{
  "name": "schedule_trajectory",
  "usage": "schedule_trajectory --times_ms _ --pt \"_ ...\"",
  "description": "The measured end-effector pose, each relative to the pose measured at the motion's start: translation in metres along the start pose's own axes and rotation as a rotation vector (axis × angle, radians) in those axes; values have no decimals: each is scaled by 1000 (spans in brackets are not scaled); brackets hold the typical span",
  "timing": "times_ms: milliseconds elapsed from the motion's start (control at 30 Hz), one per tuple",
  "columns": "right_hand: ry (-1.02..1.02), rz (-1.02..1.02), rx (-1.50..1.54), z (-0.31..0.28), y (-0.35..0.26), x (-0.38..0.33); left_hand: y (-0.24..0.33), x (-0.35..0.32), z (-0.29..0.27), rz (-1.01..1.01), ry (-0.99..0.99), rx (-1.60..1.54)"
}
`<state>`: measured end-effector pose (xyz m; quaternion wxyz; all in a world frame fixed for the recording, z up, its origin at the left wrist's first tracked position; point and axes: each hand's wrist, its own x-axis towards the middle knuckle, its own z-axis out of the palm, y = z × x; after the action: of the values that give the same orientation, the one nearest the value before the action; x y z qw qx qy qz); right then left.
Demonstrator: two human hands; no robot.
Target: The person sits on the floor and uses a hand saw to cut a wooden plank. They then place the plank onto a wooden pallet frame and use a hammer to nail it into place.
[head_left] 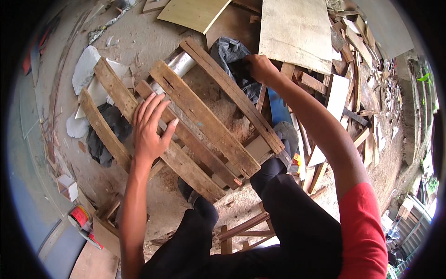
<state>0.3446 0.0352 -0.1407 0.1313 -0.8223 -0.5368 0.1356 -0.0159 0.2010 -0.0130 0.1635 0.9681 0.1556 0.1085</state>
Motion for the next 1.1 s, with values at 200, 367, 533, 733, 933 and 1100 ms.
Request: schedule_trajectory --times_ms 200,367,533,733,933,1100 --pt "-113 39 19 -11 -32 -4 -2 -1 -2 -18 11 -5" --pt "-196 56 -58 -18 -42 -2 0 1 -3 -12 6 3" --pt "-136 32 -20 -7 -30 -4 0 0 -1 -18 7 -1" --pt "-97 8 -66 1 -25 -4 -1 0 0 -10 27 -5" --pt "-54 -66 -9 1 -13 -8 -1 -1 0 2 53 -15" --pt "-71 -38 6 4 -15 -8 -3 -2 2 -7 49 -17"
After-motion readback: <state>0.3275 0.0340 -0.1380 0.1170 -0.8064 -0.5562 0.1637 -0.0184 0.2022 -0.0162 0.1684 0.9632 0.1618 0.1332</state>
